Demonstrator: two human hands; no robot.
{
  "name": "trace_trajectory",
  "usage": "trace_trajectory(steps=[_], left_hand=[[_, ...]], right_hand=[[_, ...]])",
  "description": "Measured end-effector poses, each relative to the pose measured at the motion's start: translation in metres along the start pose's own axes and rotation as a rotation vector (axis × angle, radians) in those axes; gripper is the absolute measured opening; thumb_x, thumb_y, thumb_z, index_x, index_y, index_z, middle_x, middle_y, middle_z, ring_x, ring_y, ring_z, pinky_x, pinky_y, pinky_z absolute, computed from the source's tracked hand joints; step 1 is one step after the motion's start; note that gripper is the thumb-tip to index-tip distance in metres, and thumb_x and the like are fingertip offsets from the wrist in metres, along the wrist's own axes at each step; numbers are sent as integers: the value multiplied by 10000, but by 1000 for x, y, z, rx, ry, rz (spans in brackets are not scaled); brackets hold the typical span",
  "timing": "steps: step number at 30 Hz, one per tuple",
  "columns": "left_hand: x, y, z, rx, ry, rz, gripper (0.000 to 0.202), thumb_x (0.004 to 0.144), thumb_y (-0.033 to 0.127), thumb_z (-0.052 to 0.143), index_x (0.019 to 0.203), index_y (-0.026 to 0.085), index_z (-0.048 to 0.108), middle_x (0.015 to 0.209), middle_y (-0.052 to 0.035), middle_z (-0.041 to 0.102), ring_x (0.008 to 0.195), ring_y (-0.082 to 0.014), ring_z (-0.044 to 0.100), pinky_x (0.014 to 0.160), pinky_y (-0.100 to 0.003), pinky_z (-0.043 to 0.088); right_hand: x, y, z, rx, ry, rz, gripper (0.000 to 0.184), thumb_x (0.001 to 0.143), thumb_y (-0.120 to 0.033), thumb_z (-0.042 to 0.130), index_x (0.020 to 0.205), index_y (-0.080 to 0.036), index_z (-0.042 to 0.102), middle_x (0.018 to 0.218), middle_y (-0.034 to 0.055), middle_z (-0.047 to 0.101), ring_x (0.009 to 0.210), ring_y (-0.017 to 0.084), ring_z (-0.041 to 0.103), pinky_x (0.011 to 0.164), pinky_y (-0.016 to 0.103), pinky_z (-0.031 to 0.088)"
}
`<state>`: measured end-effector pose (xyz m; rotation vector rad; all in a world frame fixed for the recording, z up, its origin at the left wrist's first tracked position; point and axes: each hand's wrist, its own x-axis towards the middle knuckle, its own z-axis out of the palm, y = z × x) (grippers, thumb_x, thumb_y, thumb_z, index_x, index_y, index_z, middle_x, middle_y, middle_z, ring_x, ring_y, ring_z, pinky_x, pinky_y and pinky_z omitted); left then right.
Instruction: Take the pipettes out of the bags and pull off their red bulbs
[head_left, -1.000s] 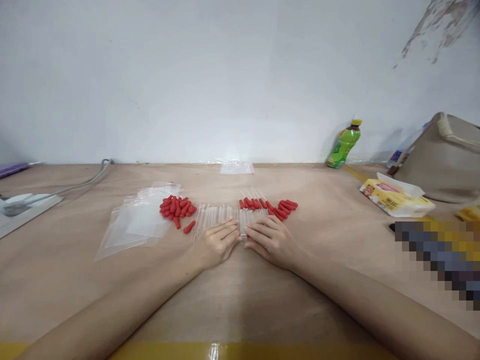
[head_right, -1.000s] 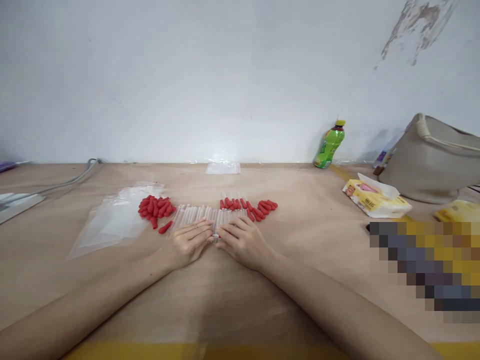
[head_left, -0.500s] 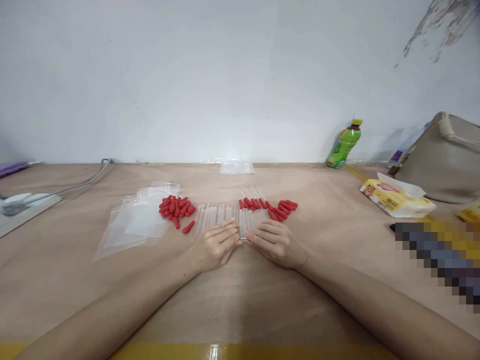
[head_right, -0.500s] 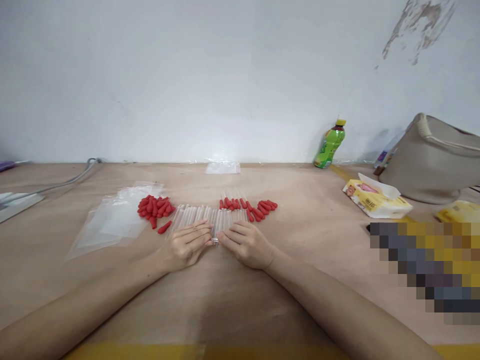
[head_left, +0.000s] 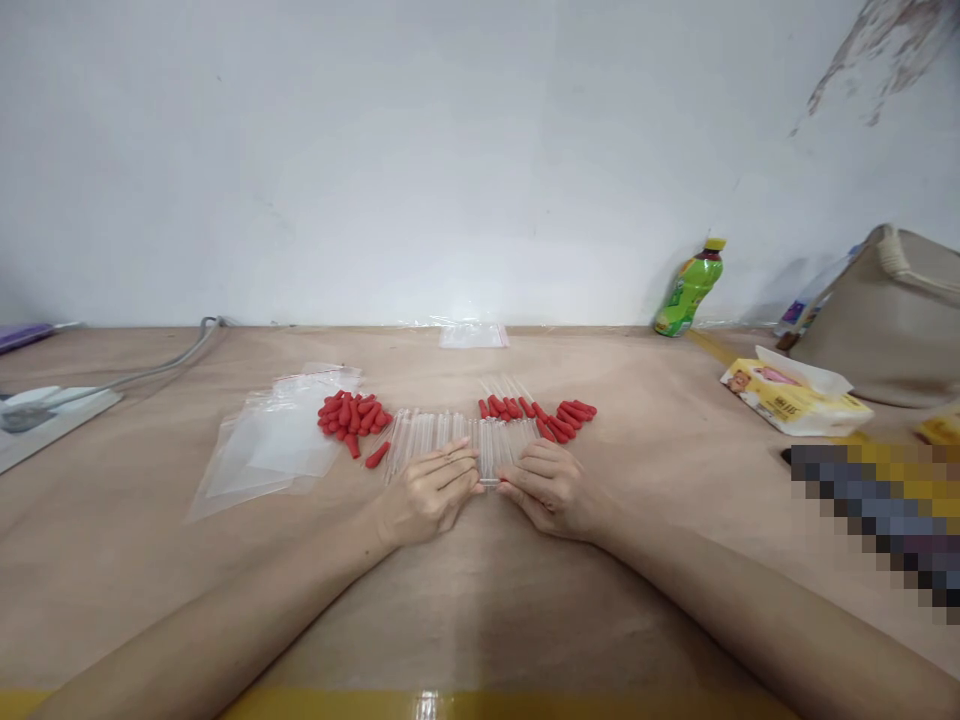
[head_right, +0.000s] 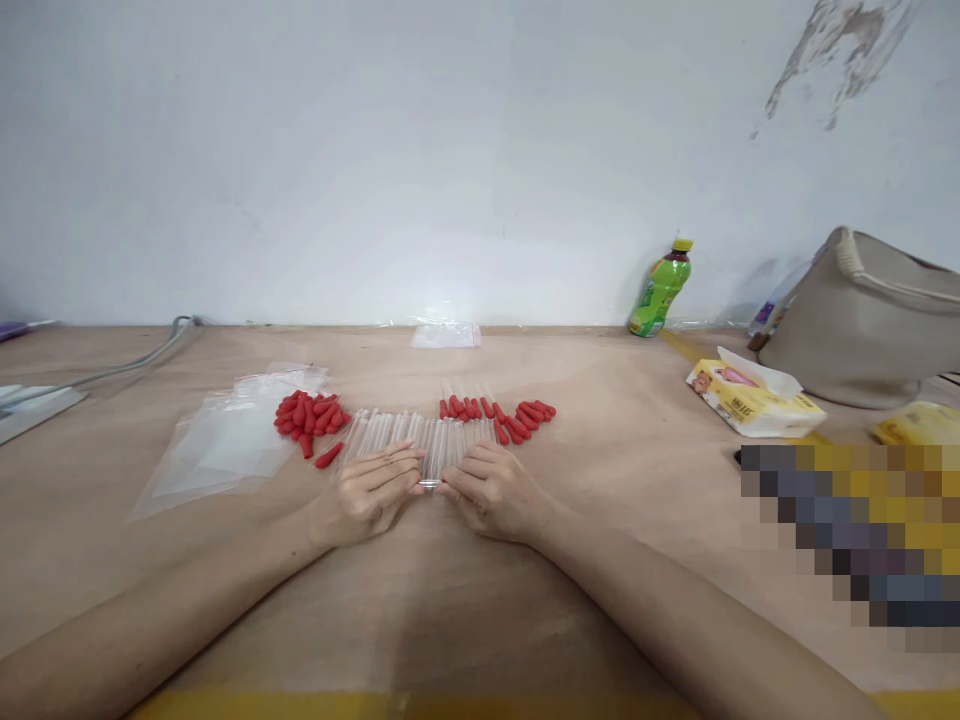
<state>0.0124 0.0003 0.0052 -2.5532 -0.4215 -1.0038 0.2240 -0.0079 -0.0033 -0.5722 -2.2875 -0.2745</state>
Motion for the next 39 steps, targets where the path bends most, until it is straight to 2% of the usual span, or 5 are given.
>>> trace_trajectory(steps=[11, 20, 27, 35, 39], left_hand=[[-13, -10, -3, 9, 15, -87, 87, 820, 123, 514, 875, 127, 582, 856, -55, 666, 921, -161, 619, 933, -355, 483], [-15, -38, -18, 248, -29, -505, 257, 868, 174, 402, 1050, 151, 582, 850, -69, 536, 721, -125, 564, 559, -209, 486], [-16, -37, -13, 198, -30, -421, 241, 854, 131, 410, 1021, 163, 580, 831, -49, 565, 722, -125, 569, 595, -217, 492], [-13, -27, -4, 188, -77, -338, 187, 843, 126, 443, 958, 132, 591, 835, -61, 639, 723, -153, 609, 625, -255, 504], [-10, -22, -4, 86, -95, -335, 203, 837, 257, 512, 980, 134, 587, 892, -83, 634, 776, -166, 611, 683, -271, 512]], right_hand=[[-11, 18, -13, -45, 57, 2, 95, 828, -166, 527, 806, -139, 615, 639, 29, 602, 614, 122, 484, 610, 267, 360], [-27, 72, -28, -14, 386, 600, 207, 838, -251, 490, 939, -181, 656, 815, 56, 590, 735, 145, 549, 655, 274, 443], [-52, 114, -22, 147, 521, 1124, 409, 688, -349, 580, 1014, -103, 580, 748, 45, 569, 605, 126, 515, 609, 290, 464], [-52, 115, -18, 239, 407, 1188, 334, 649, -440, 614, 777, -132, 605, 671, 48, 616, 584, 135, 559, 554, 257, 450], [-52, 121, -17, 256, 339, 1222, 335, 664, -439, 602, 787, -129, 633, 676, 63, 649, 596, 154, 592, 553, 258, 453]])
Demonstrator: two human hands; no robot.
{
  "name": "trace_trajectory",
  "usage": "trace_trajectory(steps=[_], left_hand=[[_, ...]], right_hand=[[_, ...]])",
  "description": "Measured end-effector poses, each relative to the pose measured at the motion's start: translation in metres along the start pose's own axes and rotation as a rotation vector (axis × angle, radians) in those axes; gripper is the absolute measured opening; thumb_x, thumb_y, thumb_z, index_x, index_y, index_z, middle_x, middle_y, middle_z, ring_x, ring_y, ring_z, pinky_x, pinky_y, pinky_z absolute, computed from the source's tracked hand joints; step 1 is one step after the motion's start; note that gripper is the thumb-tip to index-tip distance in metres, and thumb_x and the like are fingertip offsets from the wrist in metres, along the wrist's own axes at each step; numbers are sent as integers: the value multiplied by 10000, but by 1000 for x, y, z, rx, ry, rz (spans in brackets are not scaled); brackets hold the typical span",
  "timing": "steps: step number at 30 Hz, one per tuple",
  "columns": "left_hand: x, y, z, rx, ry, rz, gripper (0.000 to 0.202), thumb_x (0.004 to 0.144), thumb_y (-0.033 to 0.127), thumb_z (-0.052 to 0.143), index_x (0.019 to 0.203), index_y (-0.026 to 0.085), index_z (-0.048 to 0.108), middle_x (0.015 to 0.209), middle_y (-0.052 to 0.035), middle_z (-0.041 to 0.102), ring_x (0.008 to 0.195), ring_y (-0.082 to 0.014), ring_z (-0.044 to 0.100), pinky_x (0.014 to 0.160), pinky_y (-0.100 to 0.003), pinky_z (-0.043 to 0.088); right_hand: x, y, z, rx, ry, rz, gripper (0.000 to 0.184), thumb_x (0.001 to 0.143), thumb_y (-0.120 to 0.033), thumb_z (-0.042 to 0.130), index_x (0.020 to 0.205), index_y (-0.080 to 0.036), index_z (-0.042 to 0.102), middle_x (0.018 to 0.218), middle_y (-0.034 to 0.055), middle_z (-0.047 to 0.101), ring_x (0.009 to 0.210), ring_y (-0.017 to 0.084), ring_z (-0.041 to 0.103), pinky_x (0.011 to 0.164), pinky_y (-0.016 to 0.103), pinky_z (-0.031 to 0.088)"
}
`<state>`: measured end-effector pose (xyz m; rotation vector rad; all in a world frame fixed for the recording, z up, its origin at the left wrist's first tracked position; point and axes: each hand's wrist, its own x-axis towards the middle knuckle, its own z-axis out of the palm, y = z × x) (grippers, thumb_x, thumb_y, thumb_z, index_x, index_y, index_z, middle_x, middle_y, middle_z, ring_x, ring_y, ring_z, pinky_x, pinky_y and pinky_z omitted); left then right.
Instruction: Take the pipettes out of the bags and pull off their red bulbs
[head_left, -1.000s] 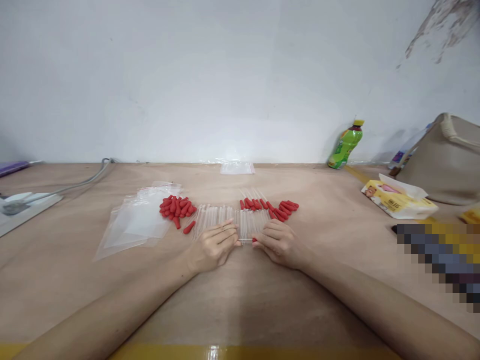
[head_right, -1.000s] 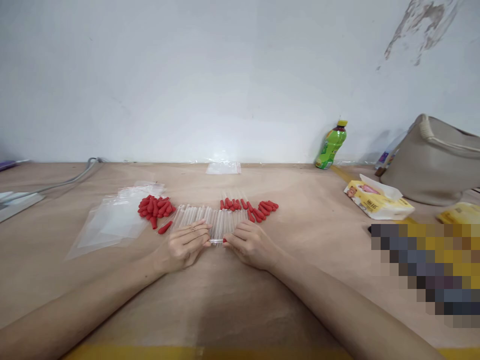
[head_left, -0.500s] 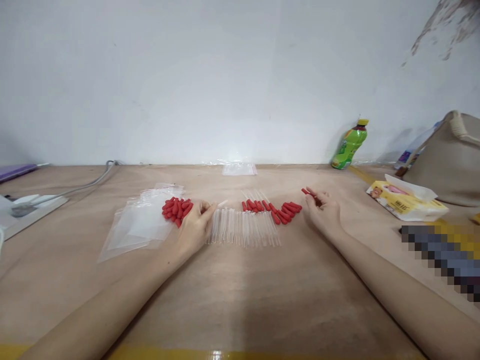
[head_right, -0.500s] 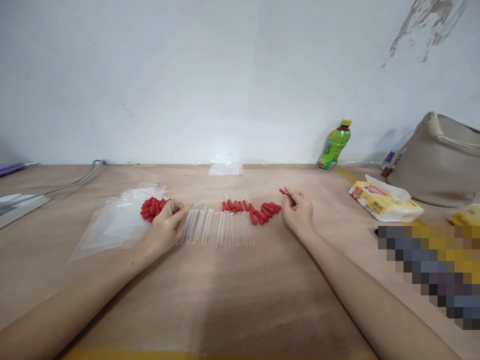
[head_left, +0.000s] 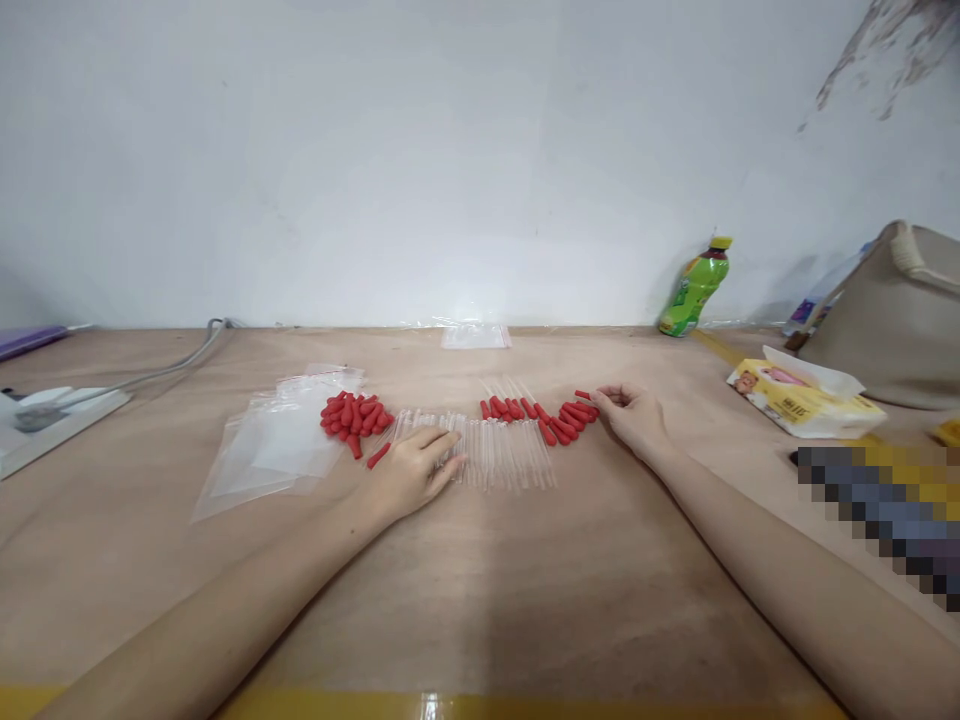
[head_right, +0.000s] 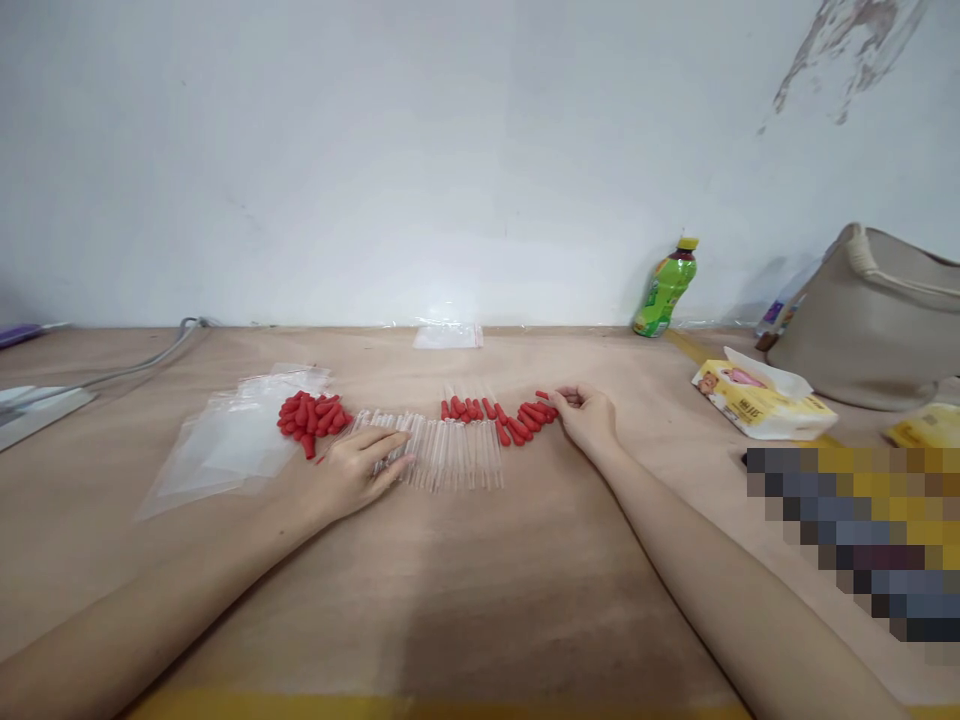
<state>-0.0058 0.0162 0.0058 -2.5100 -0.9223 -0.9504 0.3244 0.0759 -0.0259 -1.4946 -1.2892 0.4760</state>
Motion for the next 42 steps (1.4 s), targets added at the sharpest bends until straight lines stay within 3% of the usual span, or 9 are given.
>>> trace_trajectory(steps=[5, 16, 21, 25, 30, 36, 42], left_hand=[[1, 5, -7, -86, -34, 2, 344, 777, 376, 593, 1018, 130, 583, 928, -100, 616, 835, -194, 583, 728, -314, 500], [-2, 2, -6, -48, -53, 3, 276, 794, 349, 569, 1020, 194, 603, 1023, -81, 599, 963, -229, 522, 822, -399, 430], [-2, 2, -5, -52, -47, 9, 262, 815, 328, 540, 1036, 198, 596, 1035, -85, 595, 977, -230, 518, 827, -404, 425], [-1, 2, -5, -49, -47, 11, 248, 824, 315, 527, 1031, 198, 599, 1027, -82, 596, 982, -230, 514, 835, -406, 424], [-2, 1, -4, -48, -57, 10, 242, 829, 291, 522, 1039, 196, 595, 1024, -78, 594, 990, -229, 503, 856, -409, 413], [-3, 0, -3, -44, -75, 10, 249, 828, 293, 523, 1044, 194, 595, 1030, -78, 591, 998, -234, 498, 849, -406, 410], [-4, -1, -2, -43, -89, 5, 244, 832, 288, 514, 1042, 198, 598, 1031, -78, 589, 992, -229, 499, 830, -386, 415]], right_hand=[[6, 5, 2, -12, -38, 23, 319, 631, -422, 631, 769, -135, 650, 688, 71, 667, 617, 166, 611, 553, 260, 467], [2, -1, 1, 46, -132, -5, 340, 668, -450, 592, 771, -131, 651, 735, 78, 678, 627, 163, 615, 600, 273, 490], [2, -3, 0, -15, -81, -41, 432, 716, -497, 514, 866, -114, 650, 800, 82, 674, 683, 161, 601, 635, 268, 471], [3, -6, -2, -115, -39, -46, 508, 747, -525, 446, 942, -96, 635, 777, 82, 658, 637, 147, 572, 572, 252, 438], [9, -35, 2, -336, -129, -56, 360, 694, -487, 524, 797, -182, 684, 626, 28, 626, 591, 153, 545, 553, 264, 379], [14, -81, 33, -585, -353, -1, 212, 608, -438, 603, 581, -236, 662, 546, 8, 616, 622, 179, 572, 644, 302, 383], [18, -90, 57, -714, -475, 108, 187, 573, -331, 638, 458, -189, 599, 422, 38, 549, 535, 202, 577, 595, 320, 401]])
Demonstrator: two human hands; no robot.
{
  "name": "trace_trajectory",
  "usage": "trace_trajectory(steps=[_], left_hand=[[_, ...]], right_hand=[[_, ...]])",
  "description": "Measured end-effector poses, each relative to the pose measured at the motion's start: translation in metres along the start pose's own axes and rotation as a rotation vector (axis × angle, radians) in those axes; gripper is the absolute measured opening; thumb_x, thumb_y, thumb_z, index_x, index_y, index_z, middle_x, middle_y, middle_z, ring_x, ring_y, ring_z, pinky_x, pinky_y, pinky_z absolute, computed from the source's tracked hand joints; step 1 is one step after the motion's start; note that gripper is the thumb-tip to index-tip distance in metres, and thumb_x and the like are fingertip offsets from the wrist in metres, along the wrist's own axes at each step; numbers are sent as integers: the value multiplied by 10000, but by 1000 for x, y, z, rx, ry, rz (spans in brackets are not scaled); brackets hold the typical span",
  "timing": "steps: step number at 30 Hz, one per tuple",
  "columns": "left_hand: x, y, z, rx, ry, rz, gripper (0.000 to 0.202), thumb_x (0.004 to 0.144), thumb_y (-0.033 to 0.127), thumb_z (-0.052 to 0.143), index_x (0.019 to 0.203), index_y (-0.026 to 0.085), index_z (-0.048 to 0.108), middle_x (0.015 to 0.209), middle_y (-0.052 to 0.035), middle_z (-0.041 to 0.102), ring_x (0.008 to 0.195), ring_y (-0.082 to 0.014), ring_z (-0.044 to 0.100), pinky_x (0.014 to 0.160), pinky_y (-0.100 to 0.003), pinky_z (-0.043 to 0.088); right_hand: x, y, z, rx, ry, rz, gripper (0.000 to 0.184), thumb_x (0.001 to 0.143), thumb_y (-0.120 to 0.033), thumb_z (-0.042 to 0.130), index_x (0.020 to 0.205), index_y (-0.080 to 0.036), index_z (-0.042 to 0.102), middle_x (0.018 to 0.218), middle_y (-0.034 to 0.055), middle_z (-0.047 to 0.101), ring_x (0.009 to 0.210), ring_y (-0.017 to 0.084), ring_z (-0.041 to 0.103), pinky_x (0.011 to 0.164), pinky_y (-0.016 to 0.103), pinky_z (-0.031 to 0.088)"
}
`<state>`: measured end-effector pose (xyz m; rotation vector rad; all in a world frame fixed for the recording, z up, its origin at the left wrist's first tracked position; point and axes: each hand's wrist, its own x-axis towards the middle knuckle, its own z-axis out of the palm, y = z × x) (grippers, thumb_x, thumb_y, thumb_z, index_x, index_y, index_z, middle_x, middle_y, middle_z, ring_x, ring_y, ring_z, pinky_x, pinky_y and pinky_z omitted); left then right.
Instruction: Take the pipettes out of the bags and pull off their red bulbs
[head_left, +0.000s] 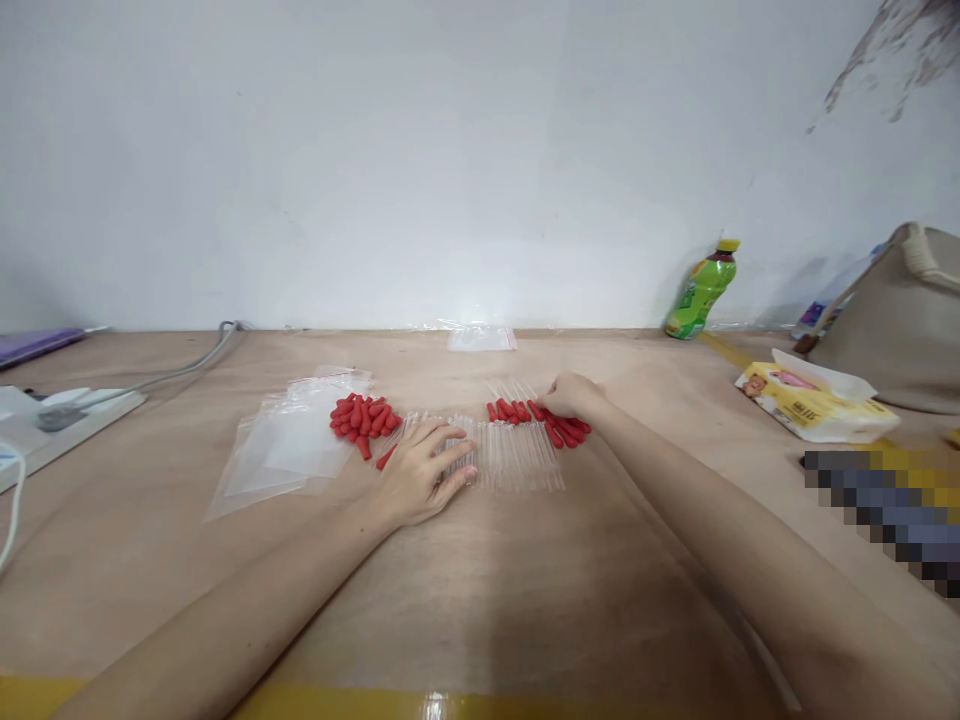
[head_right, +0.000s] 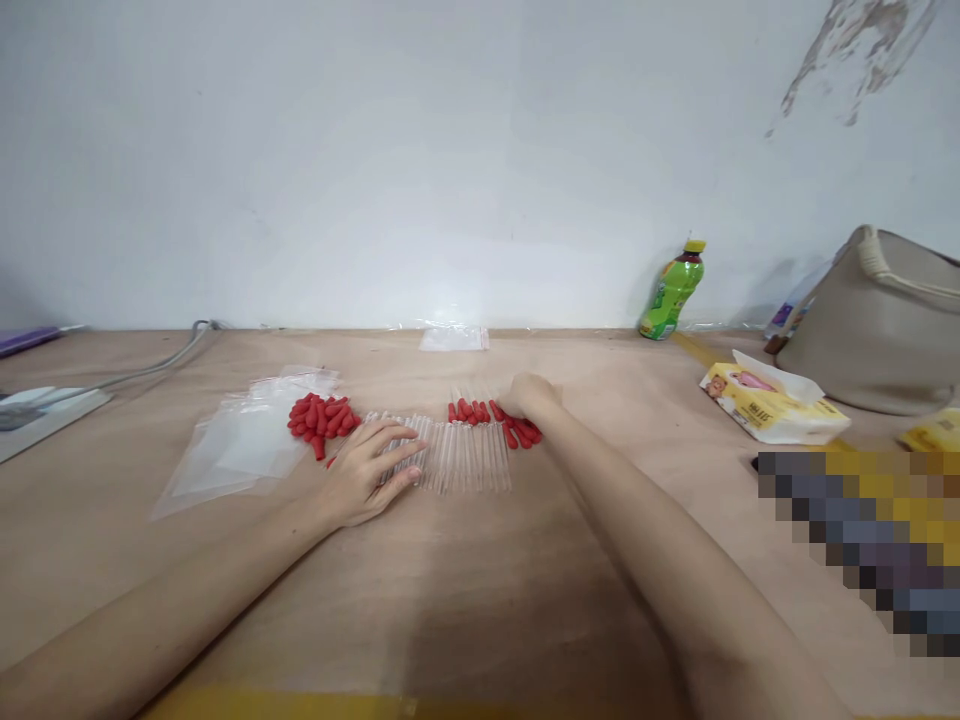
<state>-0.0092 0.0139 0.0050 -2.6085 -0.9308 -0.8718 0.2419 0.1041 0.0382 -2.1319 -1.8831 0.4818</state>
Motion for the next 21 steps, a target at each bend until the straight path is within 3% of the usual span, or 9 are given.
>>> trace_trajectory(steps=[8, 11, 13, 15, 18, 21], left_hand=[[1, 0, 0, 4, 4, 14, 247, 837, 282, 507, 1052, 194, 589, 1034, -80, 587, 1003, -227, 497, 841, -388, 414], [1, 0, -1, 19, 55, 25, 280, 831, 271, 515, 1095, 193, 567, 1059, -85, 581, 1017, -227, 502, 865, -399, 417], [1, 1, -2, 47, 110, 27, 336, 823, 250, 525, 1153, 184, 529, 1105, -96, 569, 1045, -233, 499, 884, -407, 417], [2, 3, -3, 91, 178, 23, 407, 816, 218, 528, 1216, 167, 475, 1158, -113, 551, 1094, -245, 484, 910, -413, 411], [3, 9, -5, 156, 203, 63, 449, 822, 162, 500, 1265, 158, 423, 1233, -123, 514, 1177, -252, 434, 961, -423, 382], [5, 15, -5, 193, 130, 162, 380, 829, 153, 498, 1209, 174, 483, 1249, -108, 513, 1198, -243, 426, 991, -437, 359]], right_hand=[[1, -8, -9, 25, 30, -11, 184, 609, -227, 593, 443, -152, 569, 403, 44, 535, 506, 202, 570, 554, 323, 412], [-15, -15, -14, 102, 124, -124, 226, 742, -268, 487, 601, -154, 621, 545, 45, 608, 586, 182, 582, 595, 311, 417], [-32, -16, -12, 167, 198, -238, 251, 820, -293, 411, 792, -177, 631, 723, 34, 652, 687, 156, 587, 648, 286, 420], [-53, -12, -3, 209, 289, -389, 221, 833, -309, 440, 938, -195, 599, 888, 31, 649, 814, 149, 568, 721, 276, 408], [-82, 2, 18, 129, 542, -848, 219, 830, -274, 500, 1000, -174, 594, 823, 57, 643, 808, 186, 528, 739, 331, 368], [-102, 16, 38, 52, 676, -1041, 164, 824, -196, 518, 959, -184, 610, 811, 39, 638, 757, 162, 491, 715, 328, 332]])
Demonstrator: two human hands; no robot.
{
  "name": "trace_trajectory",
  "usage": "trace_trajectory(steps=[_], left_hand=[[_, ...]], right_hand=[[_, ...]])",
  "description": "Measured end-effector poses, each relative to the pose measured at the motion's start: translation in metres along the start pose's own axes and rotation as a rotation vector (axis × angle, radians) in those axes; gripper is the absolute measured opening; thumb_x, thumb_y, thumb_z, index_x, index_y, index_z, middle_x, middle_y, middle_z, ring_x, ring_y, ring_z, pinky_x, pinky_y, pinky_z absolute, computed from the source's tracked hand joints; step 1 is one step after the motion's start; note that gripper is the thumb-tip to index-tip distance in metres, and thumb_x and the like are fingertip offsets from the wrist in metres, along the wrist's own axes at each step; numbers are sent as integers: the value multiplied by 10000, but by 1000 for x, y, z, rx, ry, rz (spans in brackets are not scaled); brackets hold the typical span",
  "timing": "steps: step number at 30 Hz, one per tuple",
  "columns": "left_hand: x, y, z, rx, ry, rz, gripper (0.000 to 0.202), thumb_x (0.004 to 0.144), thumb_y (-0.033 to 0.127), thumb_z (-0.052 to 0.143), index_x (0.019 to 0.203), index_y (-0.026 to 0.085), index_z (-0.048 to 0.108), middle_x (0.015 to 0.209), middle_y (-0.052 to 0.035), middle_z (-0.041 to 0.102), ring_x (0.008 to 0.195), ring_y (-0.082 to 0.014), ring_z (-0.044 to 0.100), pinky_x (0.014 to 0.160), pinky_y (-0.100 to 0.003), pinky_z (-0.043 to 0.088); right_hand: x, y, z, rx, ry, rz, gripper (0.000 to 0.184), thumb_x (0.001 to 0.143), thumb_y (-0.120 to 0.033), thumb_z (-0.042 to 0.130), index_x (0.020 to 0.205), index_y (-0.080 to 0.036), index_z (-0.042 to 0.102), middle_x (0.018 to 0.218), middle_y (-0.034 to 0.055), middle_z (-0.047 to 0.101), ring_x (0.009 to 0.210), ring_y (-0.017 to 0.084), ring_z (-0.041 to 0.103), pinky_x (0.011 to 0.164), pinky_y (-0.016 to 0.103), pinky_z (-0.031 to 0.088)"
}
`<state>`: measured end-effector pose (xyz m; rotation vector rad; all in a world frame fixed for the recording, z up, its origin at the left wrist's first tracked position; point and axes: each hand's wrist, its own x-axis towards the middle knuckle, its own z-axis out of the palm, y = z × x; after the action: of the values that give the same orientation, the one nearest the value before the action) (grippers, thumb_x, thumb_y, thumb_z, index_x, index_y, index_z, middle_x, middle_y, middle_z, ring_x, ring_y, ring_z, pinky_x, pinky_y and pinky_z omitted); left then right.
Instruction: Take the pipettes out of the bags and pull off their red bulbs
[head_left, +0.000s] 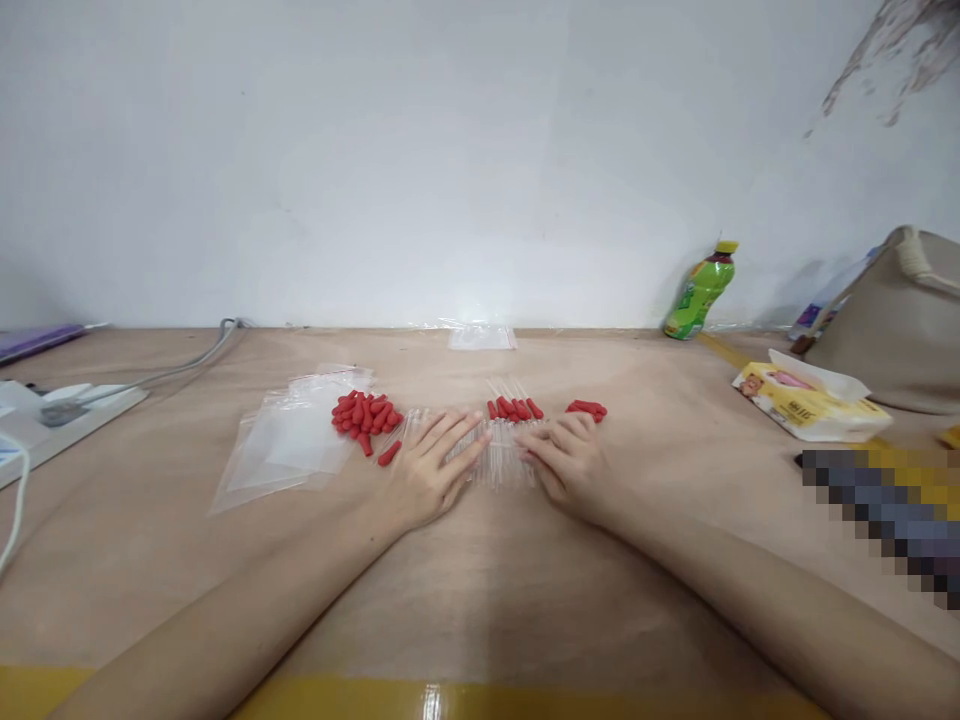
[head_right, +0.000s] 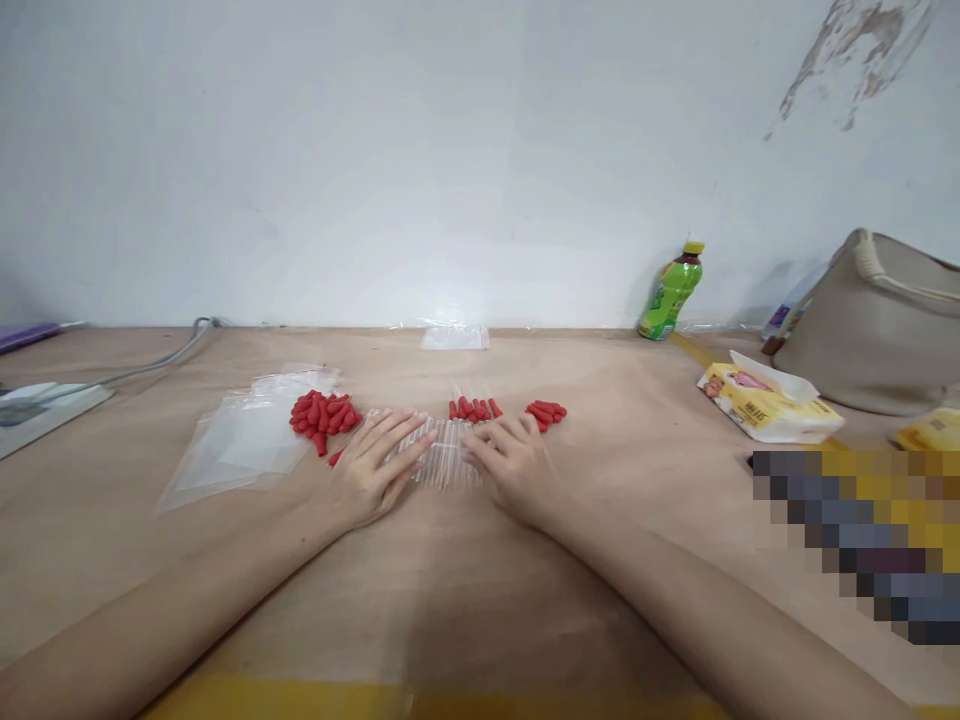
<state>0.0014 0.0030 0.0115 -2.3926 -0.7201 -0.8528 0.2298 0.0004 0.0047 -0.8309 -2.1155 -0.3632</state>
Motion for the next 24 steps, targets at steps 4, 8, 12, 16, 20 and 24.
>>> trace_trajectory(steps=[4, 8, 12, 16, 20, 24], left_hand=[[2, 5, 4, -10, 24, 100, 228, 815, 211, 559, 1039, 177, 587, 1134, -83, 603, 1130, -223, 501, 981, -428, 386], [2, 7, 10, -35, 29, 131, 171, 815, 196, 562, 974, 144, 596, 1044, -71, 646, 1066, -204, 553, 971, -410, 418], [3, 9, 13, -73, 37, 123, 148, 819, 169, 550, 952, 117, 591, 992, -73, 664, 1012, -186, 587, 954, -377, 454], [3, 9, 14, -73, 66, 150, 128, 822, 154, 541, 927, 96, 586, 984, -94, 664, 1005, -189, 592, 939, -362, 476], [1, 10, 14, -70, 33, 171, 122, 836, 132, 505, 919, 83, 580, 959, -104, 666, 1005, -188, 595, 930, -340, 490], [0, 10, 15, -92, 39, 164, 113, 830, 105, 491, 901, 74, 575, 906, -100, 670, 970, -180, 611, 924, -315, 498]], right_hand=[[-10, -9, 5, 8, 35, -116, 160, 809, -144, 515, 915, -190, 624, 748, 22, 615, 719, 143, 460, 693, 315, 317], [-4, -13, 8, 26, 40, -123, 172, 824, -140, 482, 899, -188, 629, 733, 23, 603, 722, 140, 463, 687, 309, 315], [-4, -12, 9, 27, 7, -99, 134, 812, -224, 545, 917, -192, 623, 769, 24, 616, 736, 143, 484, 700, 315, 321], [-5, -9, 11, -7, 4, -94, 198, 792, -296, 590, 956, -186, 607, 842, 33, 643, 817, 164, 523, 784, 345, 327], [-3, -8, 11, 3, -47, -155, 134, 817, -243, 556, 918, -172, 608, 813, 29, 654, 843, 165, 536, 816, 336, 345], [-1, -8, 8, 22, -103, -204, 130, 846, -221, 505, 894, -155, 606, 798, 41, 649, 809, 152, 546, 792, 318, 368]])
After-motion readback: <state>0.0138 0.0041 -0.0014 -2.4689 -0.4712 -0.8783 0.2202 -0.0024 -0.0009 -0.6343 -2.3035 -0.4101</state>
